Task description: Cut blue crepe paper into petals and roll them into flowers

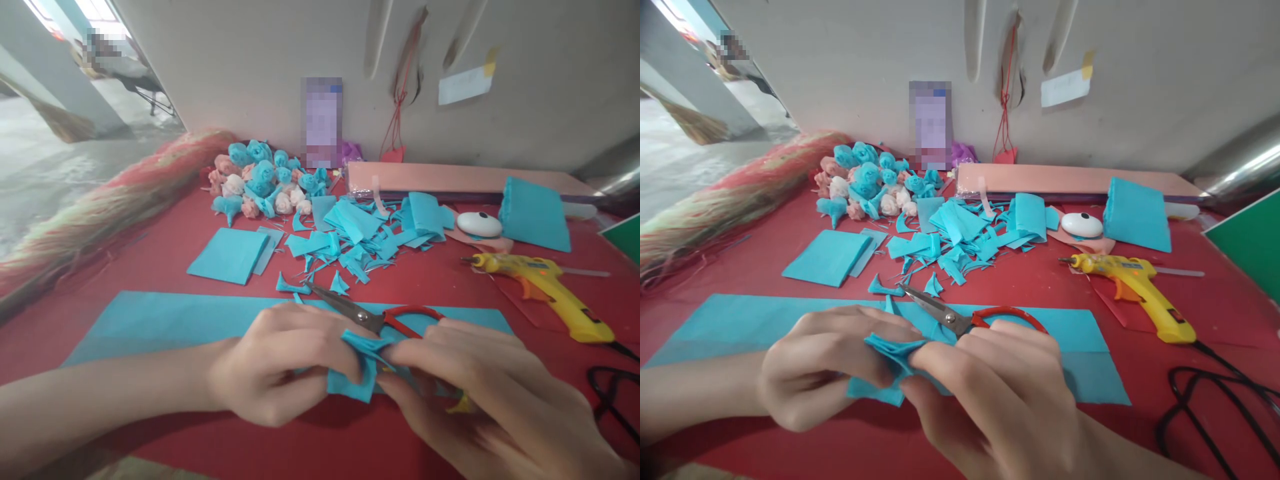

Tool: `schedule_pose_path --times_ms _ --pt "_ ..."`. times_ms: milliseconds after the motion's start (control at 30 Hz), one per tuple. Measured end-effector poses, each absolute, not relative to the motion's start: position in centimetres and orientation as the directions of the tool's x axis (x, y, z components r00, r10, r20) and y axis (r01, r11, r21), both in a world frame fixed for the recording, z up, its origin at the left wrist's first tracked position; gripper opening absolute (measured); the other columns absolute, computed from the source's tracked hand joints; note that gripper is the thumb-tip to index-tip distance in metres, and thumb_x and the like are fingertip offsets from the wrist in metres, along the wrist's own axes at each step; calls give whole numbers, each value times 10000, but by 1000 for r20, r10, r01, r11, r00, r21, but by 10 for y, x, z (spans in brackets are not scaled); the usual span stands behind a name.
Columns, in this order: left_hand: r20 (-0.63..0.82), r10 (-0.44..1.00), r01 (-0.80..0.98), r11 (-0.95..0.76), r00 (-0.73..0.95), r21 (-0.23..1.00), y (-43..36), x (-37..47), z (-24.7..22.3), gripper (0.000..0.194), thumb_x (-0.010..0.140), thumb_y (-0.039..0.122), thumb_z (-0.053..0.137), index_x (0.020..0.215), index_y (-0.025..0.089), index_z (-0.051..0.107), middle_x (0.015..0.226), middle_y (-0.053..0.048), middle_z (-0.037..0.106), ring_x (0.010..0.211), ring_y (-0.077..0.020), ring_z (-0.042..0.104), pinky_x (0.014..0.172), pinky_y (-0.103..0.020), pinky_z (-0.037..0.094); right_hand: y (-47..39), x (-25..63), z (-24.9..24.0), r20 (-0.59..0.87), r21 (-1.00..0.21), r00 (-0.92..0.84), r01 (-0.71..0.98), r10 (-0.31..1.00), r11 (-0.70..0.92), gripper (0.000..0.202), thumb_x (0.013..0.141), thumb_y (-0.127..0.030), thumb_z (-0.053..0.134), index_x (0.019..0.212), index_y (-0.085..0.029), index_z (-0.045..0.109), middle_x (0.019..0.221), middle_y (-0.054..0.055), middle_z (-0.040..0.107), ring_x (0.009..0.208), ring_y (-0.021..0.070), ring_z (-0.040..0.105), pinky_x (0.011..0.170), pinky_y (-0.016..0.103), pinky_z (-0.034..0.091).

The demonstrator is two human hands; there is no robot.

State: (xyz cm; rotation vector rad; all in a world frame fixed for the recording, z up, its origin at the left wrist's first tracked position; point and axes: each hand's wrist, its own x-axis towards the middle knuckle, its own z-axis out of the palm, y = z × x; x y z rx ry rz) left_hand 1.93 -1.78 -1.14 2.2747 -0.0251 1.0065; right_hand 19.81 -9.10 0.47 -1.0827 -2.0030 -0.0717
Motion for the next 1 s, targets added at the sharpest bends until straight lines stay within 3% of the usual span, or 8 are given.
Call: schedule_pose_path --times_ms 167,367,467,667,900,1000 --pt "674 223 -276 -789 704 549 -20 19 -16 220 761 12 390 909 142 489 670 -75 639 670 -170 660 658 -265 558 -92 199 5 659 -301 -336 702 673 646 158 888 -190 493 783 -165 608 503 -57 564 432 64 526 461 203 411" --pt "644 297 -236 -758 705 608 -20 14 -20 365 716 -33 442 1028 154 468 940 -143 667 883 -208 662 735 -260 563 -92 202 5 634 -233 -429 688 644 688 219 882 -148 467 795 -196 663 488 -57 528 425 72 478 438 239 366" --pt "624 303 -229 -746 720 626 -21 13 -20 361 705 -53 435 1001 146 491 947 -140 673 909 -206 654 758 -260 557 -92 200 5 674 -204 -407 699 616 686 245 881 -112 468 764 -184 670 474 -56 519 423 72 472 437 245 361" --pt "619 332 -242 -712 712 660 -22 16 -18 262 708 -51 443 879 124 535 816 -131 687 794 -210 674 647 -245 562 -91 196 5 751 -136 -371 723 546 678 274 892 -129 467 699 -186 653 475 -57 558 421 69 511 446 237 402" --pt "544 451 -189 -620 708 761 -21 17 -15 171 752 -21 464 724 114 565 701 -94 681 620 -157 659 574 -211 536 -93 199 0 726 -152 -403 696 557 702 175 856 -146 528 735 -178 650 524 -47 599 476 86 570 493 239 434" --pt "511 505 -189 -557 695 809 -20 18 -12 174 761 -11 471 703 119 572 647 -55 667 633 -135 655 558 -164 521 -91 197 0 792 -174 -301 722 531 670 139 834 -183 560 712 -187 626 488 -65 580 428 69 546 490 219 434"
